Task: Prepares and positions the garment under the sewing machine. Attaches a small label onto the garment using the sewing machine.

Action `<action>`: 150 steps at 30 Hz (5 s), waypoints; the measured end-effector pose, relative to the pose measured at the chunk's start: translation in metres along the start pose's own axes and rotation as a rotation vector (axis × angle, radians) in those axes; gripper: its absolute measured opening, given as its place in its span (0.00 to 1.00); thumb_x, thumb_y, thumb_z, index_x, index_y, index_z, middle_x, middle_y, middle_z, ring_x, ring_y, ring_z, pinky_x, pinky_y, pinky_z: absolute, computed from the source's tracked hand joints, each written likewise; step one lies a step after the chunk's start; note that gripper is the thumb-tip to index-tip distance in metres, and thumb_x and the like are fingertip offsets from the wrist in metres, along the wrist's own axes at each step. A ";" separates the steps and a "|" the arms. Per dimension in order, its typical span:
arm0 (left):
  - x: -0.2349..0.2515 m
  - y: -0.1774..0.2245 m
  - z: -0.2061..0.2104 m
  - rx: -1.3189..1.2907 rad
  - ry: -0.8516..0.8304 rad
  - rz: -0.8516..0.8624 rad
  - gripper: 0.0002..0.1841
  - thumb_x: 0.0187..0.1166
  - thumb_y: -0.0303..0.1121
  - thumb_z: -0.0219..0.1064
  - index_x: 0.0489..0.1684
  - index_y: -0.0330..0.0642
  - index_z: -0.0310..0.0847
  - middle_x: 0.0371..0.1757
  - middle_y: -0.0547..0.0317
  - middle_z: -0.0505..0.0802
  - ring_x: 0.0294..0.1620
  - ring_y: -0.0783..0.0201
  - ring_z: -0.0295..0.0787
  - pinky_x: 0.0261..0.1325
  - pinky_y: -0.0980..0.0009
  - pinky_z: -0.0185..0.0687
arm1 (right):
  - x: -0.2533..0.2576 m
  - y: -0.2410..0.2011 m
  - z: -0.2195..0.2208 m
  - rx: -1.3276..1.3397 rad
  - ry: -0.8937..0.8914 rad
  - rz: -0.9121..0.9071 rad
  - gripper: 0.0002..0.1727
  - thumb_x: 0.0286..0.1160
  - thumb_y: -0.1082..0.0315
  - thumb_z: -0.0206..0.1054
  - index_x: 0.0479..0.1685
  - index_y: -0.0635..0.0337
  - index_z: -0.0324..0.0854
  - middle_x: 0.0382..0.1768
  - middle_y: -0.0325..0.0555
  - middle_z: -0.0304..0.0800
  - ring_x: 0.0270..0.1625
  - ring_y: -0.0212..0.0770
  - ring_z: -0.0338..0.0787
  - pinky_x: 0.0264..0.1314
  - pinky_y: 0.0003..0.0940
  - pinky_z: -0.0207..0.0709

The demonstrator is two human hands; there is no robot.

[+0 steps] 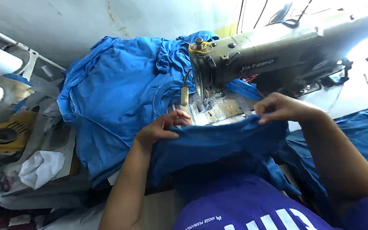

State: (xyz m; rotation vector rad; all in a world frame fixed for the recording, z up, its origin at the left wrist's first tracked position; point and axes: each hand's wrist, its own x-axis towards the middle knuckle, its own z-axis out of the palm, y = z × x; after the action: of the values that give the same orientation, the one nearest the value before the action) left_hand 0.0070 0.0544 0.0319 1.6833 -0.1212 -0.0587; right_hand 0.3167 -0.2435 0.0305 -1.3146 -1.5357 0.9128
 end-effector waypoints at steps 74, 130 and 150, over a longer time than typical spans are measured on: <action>0.026 -0.063 0.080 1.225 0.593 -0.452 0.35 0.90 0.50 0.51 0.87 0.29 0.63 0.90 0.35 0.66 0.93 0.42 0.57 0.90 0.46 0.54 | 0.066 0.060 0.094 -1.073 0.365 0.467 0.48 0.81 0.29 0.44 0.90 0.57 0.63 0.86 0.75 0.60 0.88 0.79 0.57 0.77 0.83 0.50; 0.028 -0.068 0.075 1.335 0.659 -0.281 0.32 0.85 0.50 0.54 0.73 0.29 0.80 0.81 0.32 0.78 0.79 0.32 0.77 0.73 0.35 0.70 | 0.056 0.041 0.007 -0.995 0.740 0.216 0.14 0.85 0.70 0.60 0.53 0.70 0.89 0.55 0.68 0.91 0.65 0.71 0.86 0.70 0.66 0.73; 0.026 -0.074 0.071 1.257 0.699 -0.245 0.27 0.85 0.45 0.60 0.72 0.31 0.82 0.81 0.34 0.79 0.80 0.35 0.76 0.73 0.36 0.70 | 0.075 0.058 -0.042 -1.004 0.548 0.562 0.22 0.90 0.66 0.56 0.73 0.75 0.76 0.73 0.76 0.77 0.80 0.73 0.74 0.80 0.70 0.63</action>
State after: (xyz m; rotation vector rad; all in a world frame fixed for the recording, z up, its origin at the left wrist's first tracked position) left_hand 0.0287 -0.0103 -0.0490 2.8427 0.7188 0.5236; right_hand 0.3728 -0.1611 0.0029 -2.5331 -1.1861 -0.0375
